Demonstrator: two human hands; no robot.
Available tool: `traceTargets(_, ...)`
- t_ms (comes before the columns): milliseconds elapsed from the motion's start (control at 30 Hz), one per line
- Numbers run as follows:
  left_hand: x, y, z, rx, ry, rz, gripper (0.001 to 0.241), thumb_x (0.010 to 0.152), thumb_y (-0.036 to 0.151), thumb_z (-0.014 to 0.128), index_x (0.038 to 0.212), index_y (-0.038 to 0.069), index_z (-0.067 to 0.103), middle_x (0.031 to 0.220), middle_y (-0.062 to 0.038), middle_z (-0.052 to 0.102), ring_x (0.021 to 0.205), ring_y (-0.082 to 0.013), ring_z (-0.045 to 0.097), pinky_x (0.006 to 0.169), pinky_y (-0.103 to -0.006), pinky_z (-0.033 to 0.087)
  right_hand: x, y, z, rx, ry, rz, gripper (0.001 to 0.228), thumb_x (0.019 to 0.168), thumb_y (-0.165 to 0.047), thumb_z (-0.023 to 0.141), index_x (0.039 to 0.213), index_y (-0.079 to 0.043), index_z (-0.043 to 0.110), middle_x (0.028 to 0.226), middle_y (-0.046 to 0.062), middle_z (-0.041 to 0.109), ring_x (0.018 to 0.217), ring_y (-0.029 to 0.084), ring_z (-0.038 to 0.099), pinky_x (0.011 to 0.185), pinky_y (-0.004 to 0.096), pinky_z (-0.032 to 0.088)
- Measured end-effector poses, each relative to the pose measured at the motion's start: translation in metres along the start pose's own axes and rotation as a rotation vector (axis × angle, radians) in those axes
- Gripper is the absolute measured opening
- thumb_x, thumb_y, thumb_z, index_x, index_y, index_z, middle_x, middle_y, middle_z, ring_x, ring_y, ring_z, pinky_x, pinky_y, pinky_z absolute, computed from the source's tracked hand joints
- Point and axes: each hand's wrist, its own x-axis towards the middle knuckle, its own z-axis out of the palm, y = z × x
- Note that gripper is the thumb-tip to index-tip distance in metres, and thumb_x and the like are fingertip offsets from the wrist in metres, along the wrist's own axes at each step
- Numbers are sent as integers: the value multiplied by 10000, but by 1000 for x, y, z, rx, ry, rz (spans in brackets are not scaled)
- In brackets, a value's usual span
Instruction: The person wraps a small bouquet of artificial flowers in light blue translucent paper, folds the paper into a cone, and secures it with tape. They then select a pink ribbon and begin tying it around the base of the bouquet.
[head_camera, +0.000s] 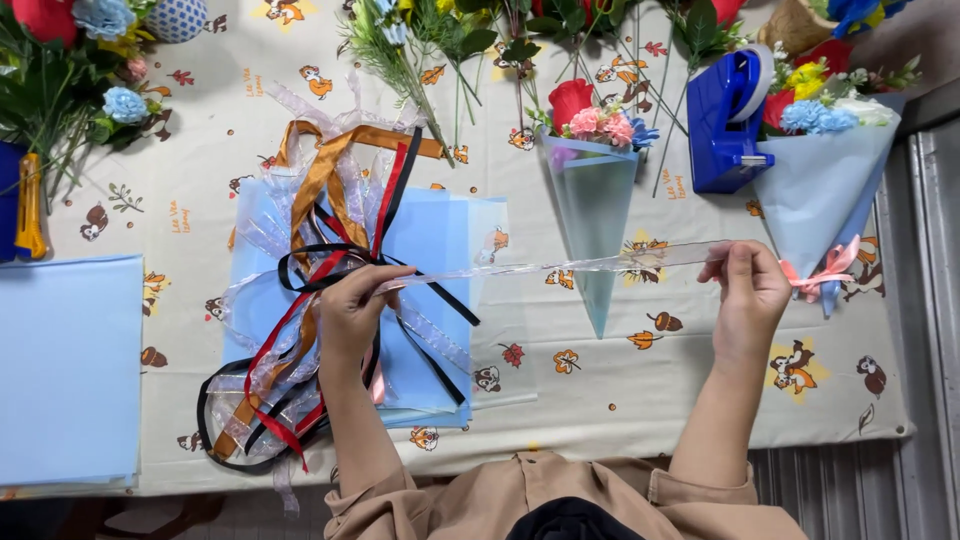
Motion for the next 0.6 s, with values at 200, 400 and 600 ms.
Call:
traceTargets(200, 7, 18, 20, -72, -404, -118, 139, 798, 35, 574, 873, 86, 681, 817, -32, 590, 747, -132, 561, 645, -238, 469, -8, 16, -50, -127, 189, 191, 212, 986, -209, 460, 854, -52, 516, 857, 50, 567, 606, 102, 458, 601, 187, 383)
traceTargets(400, 5, 12, 52, 47, -558, -292, 290, 749, 201, 664, 1037, 174, 642, 807, 36, 507, 556, -97, 317, 542, -210, 333, -17, 32, -84, -290, 209, 295, 63, 940, -68, 524, 984, -66, 569, 870, 43, 558, 598, 71, 458, 651, 169, 427)
traceTargets(600, 0, 1, 75, 125, -657, -286, 234, 830, 322, 512, 977, 187, 635, 842, 18, 548, 836, -149, 458, 731, -262, 383, -23, 36, -96, -288, 264, 347, 115, 908, 43, 496, 924, -32, 583, 854, 41, 574, 683, 81, 514, 667, 162, 476)
